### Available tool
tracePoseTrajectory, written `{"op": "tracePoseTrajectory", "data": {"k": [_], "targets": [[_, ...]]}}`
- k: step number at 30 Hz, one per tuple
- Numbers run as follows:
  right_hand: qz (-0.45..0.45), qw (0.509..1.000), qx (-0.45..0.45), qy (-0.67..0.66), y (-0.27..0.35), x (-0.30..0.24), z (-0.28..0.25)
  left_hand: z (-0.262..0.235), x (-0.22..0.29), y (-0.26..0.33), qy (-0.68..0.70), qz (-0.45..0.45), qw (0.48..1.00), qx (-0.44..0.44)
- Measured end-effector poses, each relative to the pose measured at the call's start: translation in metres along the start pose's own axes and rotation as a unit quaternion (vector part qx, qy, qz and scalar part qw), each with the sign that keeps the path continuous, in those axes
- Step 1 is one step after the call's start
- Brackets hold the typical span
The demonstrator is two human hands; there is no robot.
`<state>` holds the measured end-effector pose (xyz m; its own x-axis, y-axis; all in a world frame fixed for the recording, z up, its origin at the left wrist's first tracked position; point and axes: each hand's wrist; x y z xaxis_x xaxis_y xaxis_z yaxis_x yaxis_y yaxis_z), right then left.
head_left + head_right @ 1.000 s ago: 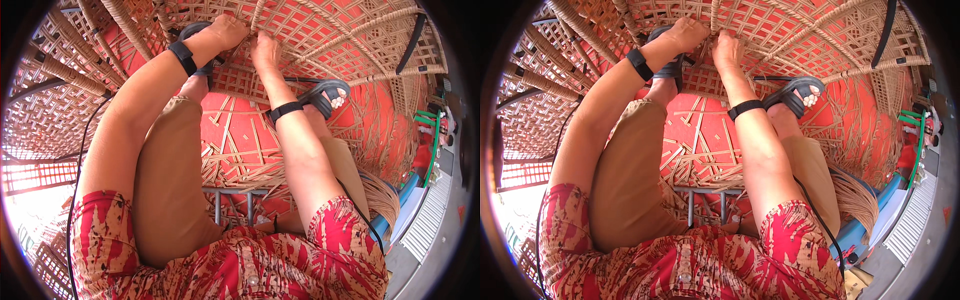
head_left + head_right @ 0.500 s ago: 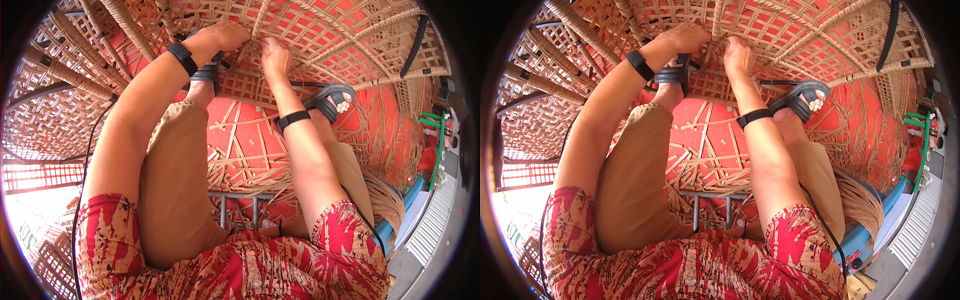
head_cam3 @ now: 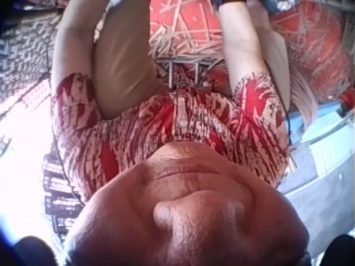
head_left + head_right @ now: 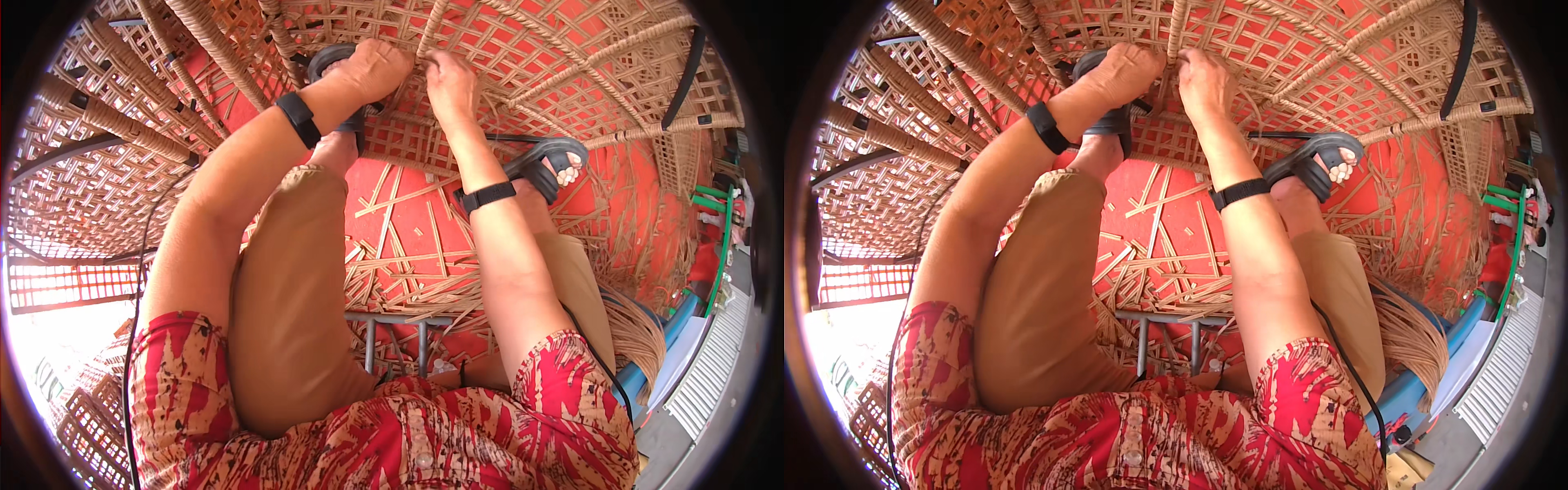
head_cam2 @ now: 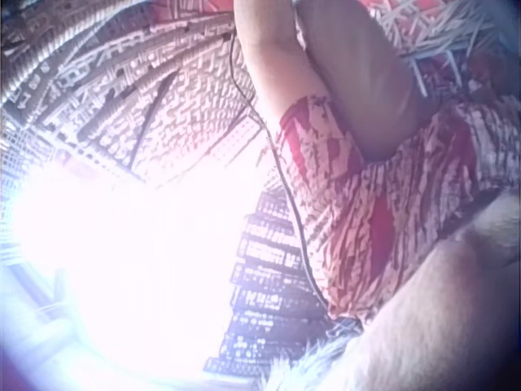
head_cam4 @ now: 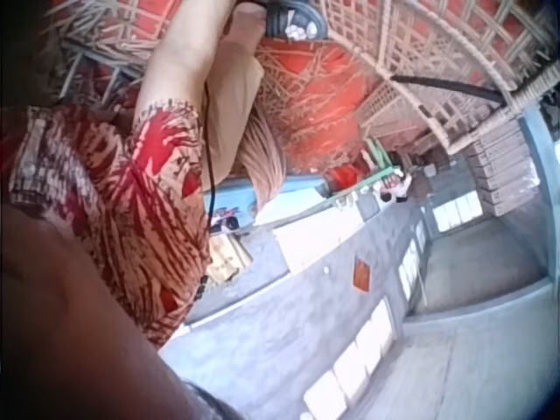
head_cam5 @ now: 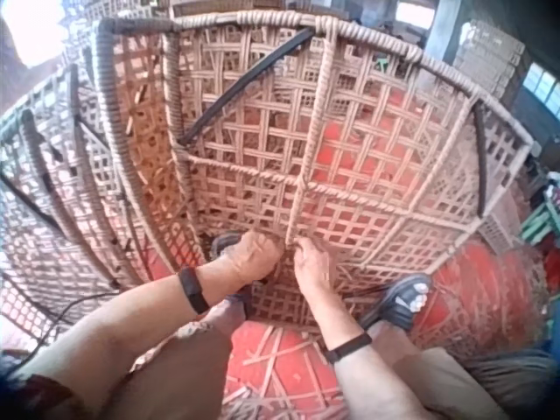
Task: The recorder is weaving rattan strips onto a furniture frame.
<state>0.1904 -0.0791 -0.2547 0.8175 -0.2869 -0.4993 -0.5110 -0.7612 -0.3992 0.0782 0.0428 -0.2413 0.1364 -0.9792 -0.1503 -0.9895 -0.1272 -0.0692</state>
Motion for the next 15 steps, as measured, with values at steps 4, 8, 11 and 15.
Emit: {"op": "tracePoseTrajectory", "data": {"k": [4,8,11,15], "targets": [[-0.066,0.989,0.135,0.0,0.023,-0.01,-0.014,-0.012,0.038,0.024,0.009,-0.021,0.991,-0.131],[0.128,0.981,-0.039,-0.138,0.046,-0.016,-0.009,-0.023,0.066,0.041,0.153,0.045,0.954,-0.252],[0.231,0.921,-0.134,-0.284,0.046,-0.015,0.009,-0.037,0.082,0.038,0.219,0.173,0.915,-0.292],[0.294,0.838,-0.187,-0.419,0.042,-0.006,0.019,-0.046,0.096,0.03,0.422,0.234,0.675,-0.559]]}}
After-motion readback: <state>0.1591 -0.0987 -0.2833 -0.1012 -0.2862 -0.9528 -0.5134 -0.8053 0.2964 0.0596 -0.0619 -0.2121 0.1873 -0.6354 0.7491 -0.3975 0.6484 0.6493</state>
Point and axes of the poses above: each hand's wrist, its own y-axis away from the middle knuckle, its own z-axis out of the palm, x = y × z, and after that the axes turned 3 degrees about -x, right-handed
